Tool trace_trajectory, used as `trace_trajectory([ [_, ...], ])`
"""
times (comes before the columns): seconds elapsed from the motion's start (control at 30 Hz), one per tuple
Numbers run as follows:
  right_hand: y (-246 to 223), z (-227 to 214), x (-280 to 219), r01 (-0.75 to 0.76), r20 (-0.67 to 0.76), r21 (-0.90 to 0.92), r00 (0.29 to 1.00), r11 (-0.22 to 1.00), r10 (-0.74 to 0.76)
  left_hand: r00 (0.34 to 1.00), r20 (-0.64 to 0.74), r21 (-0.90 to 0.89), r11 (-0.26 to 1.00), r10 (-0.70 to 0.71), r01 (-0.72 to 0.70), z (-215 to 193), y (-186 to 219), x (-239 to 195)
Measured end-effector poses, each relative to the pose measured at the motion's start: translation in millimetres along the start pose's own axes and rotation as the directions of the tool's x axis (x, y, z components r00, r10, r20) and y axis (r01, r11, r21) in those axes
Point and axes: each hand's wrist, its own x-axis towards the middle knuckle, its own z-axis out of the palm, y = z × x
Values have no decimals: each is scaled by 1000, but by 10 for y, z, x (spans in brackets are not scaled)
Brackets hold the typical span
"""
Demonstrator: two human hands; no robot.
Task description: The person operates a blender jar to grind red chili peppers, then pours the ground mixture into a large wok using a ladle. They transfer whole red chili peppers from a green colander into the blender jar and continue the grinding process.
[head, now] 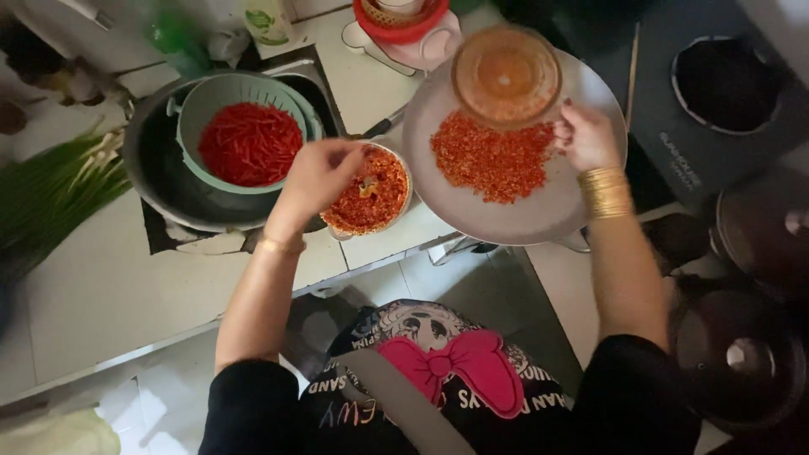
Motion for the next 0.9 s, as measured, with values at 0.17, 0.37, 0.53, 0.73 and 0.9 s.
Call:
trace_trajectory([
  [0.17,435,249,650,-17,-135,-78,991,997,6,995,-4,-94,991,-96,95,40,-358,-353],
  [0.37,189,516,548,49,-233,-82,970,995,-67,965,-99,-219,951,-245,219,-103,-923,-976],
  [0.53,496,449,550,41,-272,-154,959,987,-83,927,-191,-285,922,-322,261,-244,-1088,-1421],
  [0.73,516,523,551,52,-325,-89,942,995,-78,867,-276,-342,886,-414,314,-284,-1459,-1731],
  [0.9,702,292,819,68,-306,-299,938,952,-163,820,-244,-353,835,-517,422,-263,-1458,-1812],
])
